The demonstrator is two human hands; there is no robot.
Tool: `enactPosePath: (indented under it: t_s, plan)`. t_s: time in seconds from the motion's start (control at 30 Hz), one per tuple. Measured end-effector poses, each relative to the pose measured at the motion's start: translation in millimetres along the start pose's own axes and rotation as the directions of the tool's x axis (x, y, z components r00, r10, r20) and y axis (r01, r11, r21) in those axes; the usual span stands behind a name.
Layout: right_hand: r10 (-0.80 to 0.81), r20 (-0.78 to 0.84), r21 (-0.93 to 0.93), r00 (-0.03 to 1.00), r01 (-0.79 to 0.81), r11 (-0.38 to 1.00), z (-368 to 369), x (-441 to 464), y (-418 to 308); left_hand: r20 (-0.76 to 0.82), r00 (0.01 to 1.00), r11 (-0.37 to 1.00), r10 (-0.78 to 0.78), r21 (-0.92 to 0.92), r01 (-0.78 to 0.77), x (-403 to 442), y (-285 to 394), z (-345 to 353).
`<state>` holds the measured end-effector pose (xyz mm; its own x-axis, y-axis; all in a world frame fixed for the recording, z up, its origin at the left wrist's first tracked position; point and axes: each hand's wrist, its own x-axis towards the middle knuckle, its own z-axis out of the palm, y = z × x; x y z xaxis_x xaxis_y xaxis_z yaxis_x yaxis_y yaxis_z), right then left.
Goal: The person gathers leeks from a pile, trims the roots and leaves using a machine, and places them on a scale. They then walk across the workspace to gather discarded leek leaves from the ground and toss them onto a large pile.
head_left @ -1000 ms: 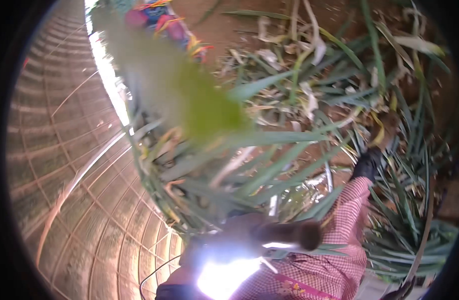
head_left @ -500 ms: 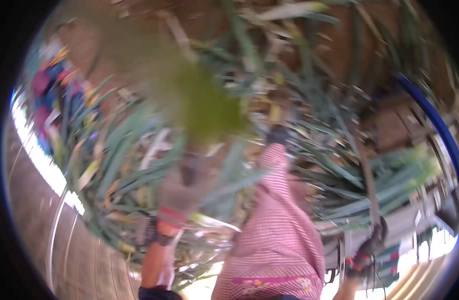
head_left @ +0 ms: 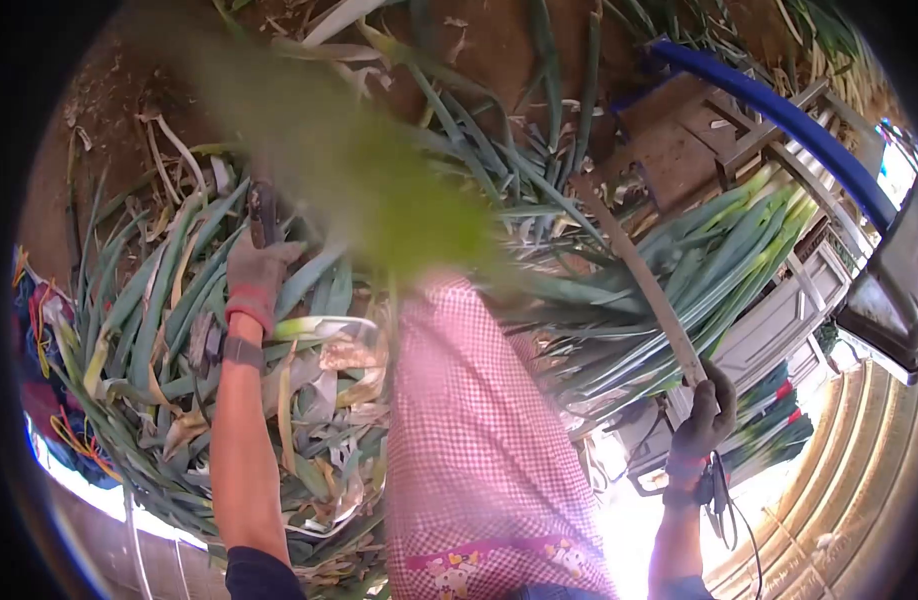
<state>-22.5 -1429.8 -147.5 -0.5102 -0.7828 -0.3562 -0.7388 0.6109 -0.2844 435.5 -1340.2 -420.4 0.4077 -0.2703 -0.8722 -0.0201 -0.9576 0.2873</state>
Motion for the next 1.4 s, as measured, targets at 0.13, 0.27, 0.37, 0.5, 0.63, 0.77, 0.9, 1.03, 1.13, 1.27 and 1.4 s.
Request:
enactPosePath:
  t_s: [0.13,0.27,0.37,0.5,0.63,0.77,0.9,1.03,1.13,1.27,1.4]
  plan:
    - [0.038,0.033,0.158,0.999,-0.042,0.987,5,7,7,-0.125,0.97,0.976,0.208,0.094,-0.197,2,1,-4]
    - [0.004,-0.026,0.039,1.0,-0.003,0.999,0,8,8,-0.2,0.96,0.949,0.195,0.285,-0.133,-6,8,7]
    - [-0.011,-0.049,0.095,0.999,0.015,0.995,0,10,19,-0.233,0.957,0.955,0.172,0.277,-0.104,-6,14,5]
    - [-0.01,-0.05,0.139,0.999,0.017,0.99,-1,10,29,-0.244,0.948,0.945,0.204,0.3,-0.126,-6,7,5]
    - [-0.137,-0.061,0.181,0.989,0.146,0.973,3,13,26,-0.269,0.934,0.937,0.236,0.318,-0.145,-1,3,7]
    - [-0.133,-0.045,0.247,0.99,0.14,0.959,4,13,19,-0.287,0.927,0.93,0.242,0.341,-0.137,-5,6,7]
    - [-0.156,-0.1,0.184,0.983,0.173,0.968,5,13,22,-0.281,0.931,0.928,0.235,0.348,-0.129,-8,13,10]
    - [-0.185,-0.088,0.191,0.979,0.199,0.961,3,13,23,-0.266,0.939,0.899,0.219,0.429,-0.088,-4,9,9]
    - [-0.21,-0.096,0.239,0.973,0.228,0.944,2,14,26,-0.206,0.954,0.875,0.218,0.474,-0.098,-4,11,5]
    - [-0.195,-0.087,0.18,0.977,0.208,0.961,-10,14,9,-0.21,0.924,0.806,0.321,0.572,-0.151,-57,44,14]
    - [-0.213,-0.14,0.196,0.967,0.238,0.951,-7,15,27,-0.077,0.824,0.688,0.561,0.597,-0.412,-123,39,22]
